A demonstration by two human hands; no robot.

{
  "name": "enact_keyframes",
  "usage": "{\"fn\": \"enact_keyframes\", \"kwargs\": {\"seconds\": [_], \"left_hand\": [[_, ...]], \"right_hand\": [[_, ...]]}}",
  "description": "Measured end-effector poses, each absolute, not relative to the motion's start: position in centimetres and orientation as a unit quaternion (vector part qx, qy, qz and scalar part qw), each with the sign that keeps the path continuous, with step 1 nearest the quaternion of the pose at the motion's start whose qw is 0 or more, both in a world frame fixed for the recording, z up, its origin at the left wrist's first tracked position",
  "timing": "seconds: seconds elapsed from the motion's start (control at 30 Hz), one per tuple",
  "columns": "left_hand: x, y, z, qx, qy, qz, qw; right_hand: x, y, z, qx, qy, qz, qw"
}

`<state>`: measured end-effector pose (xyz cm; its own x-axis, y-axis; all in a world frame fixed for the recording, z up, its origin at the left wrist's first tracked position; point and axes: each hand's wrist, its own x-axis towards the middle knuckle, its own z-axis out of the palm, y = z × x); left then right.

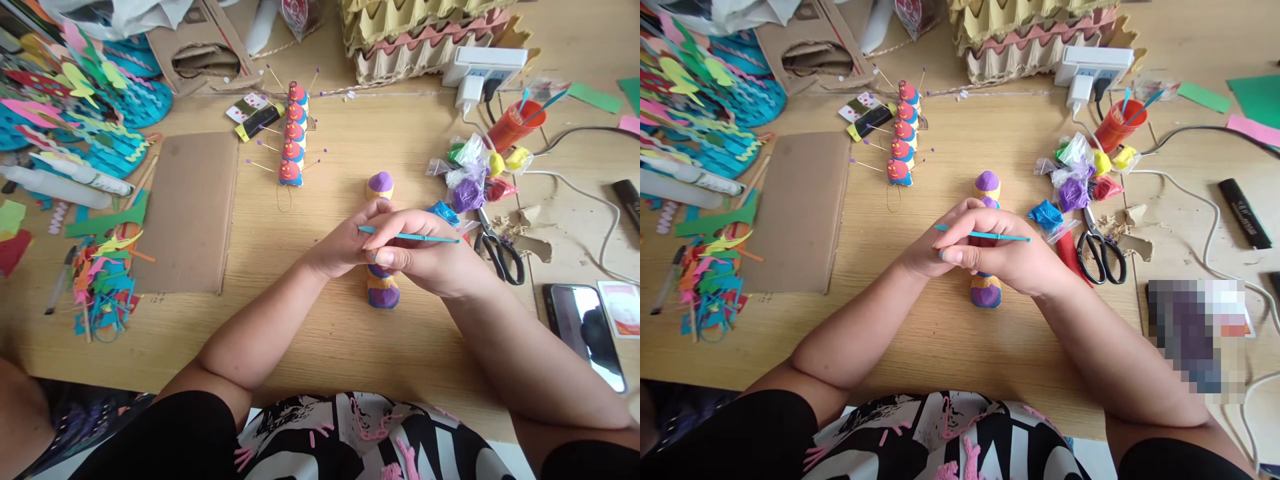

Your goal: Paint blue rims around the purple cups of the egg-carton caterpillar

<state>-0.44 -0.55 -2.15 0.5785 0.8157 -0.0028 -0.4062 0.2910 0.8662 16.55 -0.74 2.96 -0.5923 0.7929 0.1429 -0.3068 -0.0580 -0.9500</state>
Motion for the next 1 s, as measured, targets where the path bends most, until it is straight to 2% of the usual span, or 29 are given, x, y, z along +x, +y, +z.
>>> {"fn": "enact_keyframes", "kwargs": {"seconds": [0.17, 0.37, 0.53, 0.67, 1.0], "left_hand": [[0.0, -0.5, -1.5, 0.443, 0.229, 0.417, 0.76], [0.5, -0.3, -1.7, 0.432, 0.267, 0.484, 0.713], [0.4, -0.1, -2.8, 0.415, 0.283, 0.487, 0.714], [0.6, -0.1, -2.5, 0.411, 0.313, 0.498, 0.697], [0.8, -0.4, -2.2, 0.421, 0.289, 0.565, 0.648]], "right_hand": [[16.6, -0.8, 3.6, -0.227, -0.593, 0.664, 0.396], [16.4, -1.9, 4.8, -0.279, -0.695, 0.443, 0.492], [15.9, -2.9, 3.4, -0.335, -0.686, 0.378, 0.524], [15.9, -3.2, 1.7, -0.297, -0.697, 0.314, 0.571], [14.6, -3.1, 1.8, -0.368, -0.58, 0.419, 0.594]]}}
